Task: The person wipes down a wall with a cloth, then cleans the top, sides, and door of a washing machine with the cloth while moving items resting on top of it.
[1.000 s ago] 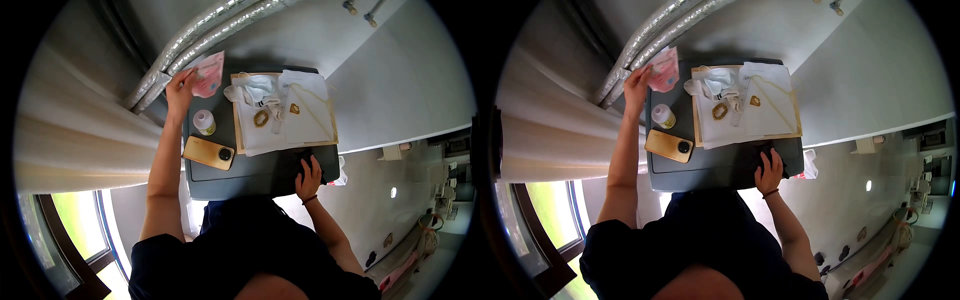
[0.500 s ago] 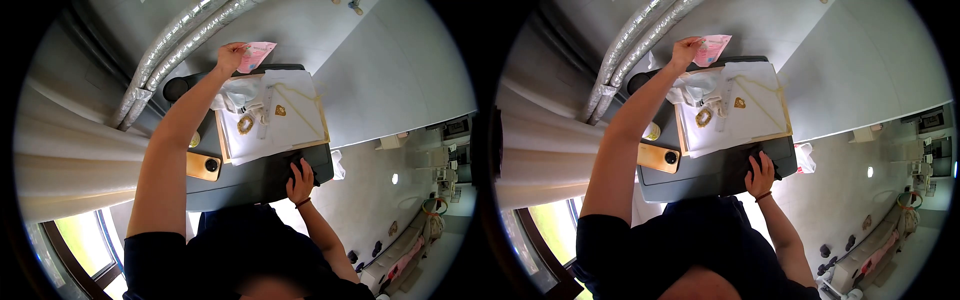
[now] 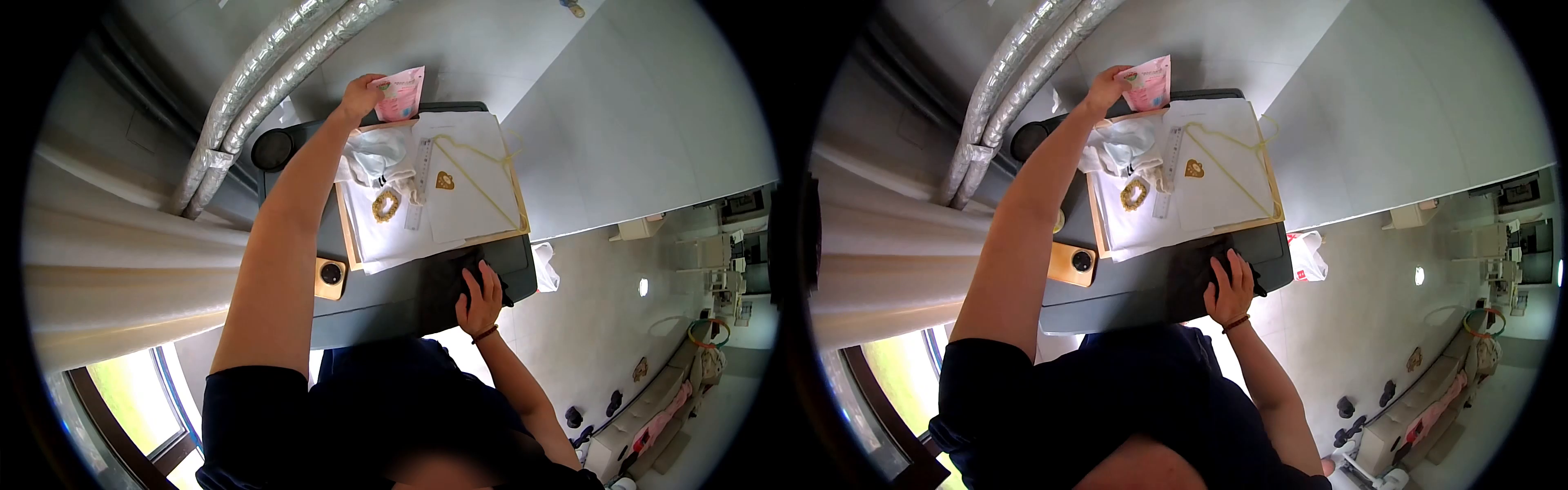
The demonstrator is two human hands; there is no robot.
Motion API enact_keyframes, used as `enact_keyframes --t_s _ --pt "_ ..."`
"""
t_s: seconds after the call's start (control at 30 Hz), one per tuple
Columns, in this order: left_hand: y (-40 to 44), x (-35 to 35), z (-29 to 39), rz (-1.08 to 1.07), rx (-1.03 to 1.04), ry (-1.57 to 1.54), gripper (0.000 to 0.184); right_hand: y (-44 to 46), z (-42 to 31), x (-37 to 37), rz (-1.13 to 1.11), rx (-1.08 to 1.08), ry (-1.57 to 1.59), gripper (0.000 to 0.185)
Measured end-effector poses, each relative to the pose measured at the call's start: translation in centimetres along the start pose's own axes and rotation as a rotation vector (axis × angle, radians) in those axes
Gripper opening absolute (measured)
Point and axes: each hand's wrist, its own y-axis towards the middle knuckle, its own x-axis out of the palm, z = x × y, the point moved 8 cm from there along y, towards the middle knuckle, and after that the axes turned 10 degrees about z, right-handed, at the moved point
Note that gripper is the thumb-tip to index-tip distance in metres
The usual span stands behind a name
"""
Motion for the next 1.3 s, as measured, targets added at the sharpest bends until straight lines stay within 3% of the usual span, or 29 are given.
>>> enact_keyframes --t_s 0.2,0.3,0.37,0.47,0.6,0.63,0.73,0.77,0.87,0.97,1.0,1.17,1.23,1.3 --pt "-1.4 -1.4 2.3 0.086 0.028 0.092 0.051 0.0 -0.1 -0.1 0.009 -0.022 -0.015 0.044" --pt "2.8 -3.0 -2.7 0.068 0.097 0.48 0.053 -0.4 0.0 0.0 0.011 -0.033 -0.02 0.044" --pt "-2.5 -3.1 2.3 -0.165 0.378 0.93 0.057 -0.3 -0.2 0.1 0.014 -0.035 -0.01 0.044" --pt "-12.7 -6.9 10.8 -0.078 0.129 0.373 0.05 -0.5 -0.1 0.4 -0.013 -0.027 0.005 0.05" --pt "-24.1 -16.4 17.5 0.188 0.464 0.11 0.047 -0.7 -1.1 0.4 -0.107 -0.08 0.069 0.057" --pt "-26.4 -19.0 17.2 0.302 0.509 0.116 0.044 -0.9 -1.5 0.3 -0.129 -0.109 0.084 0.058" --pt "-30.7 -23.1 8.7 0.364 0.277 0.106 0.07 -1.2 -2.7 0.3 -0.172 -0.177 0.127 0.057" --pt "-31.7 -23.3 6.0 0.367 0.199 0.102 0.078 -1.2 -3.3 0.3 -0.172 -0.184 0.144 0.054" --pt "-32.8 -20.2 1.4 0.294 0.221 0.376 0.102 -1.7 -3.8 0.9 -0.184 -0.192 0.189 0.04" --pt "-31.7 -18.8 -0.4 0.325 0.099 0.454 0.111 -1.5 -4.2 1.5 -0.219 -0.14 0.277 0.03" --pt "-31.3 -18.5 -0.7 0.346 0.094 0.428 0.106 -1.3 -4.3 1.7 -0.231 -0.112 0.312 0.029" --pt "-30.0 -19.2 -2.3 0.481 0.104 0.331 0.079 1.8 -3.3 0.4 -0.208 0.42 0.774 0.02" --pt "-30.1 -19.9 -1.0 0.527 0.14 0.254 0.071 5.1 -5.3 -0.9 -0.202 0.449 0.872 0.02" --pt "-31.1 -21.5 1.3 0.553 0.196 0.119 0.066 9.0 -8.1 -1.1 -0.187 0.326 0.835 0.021"
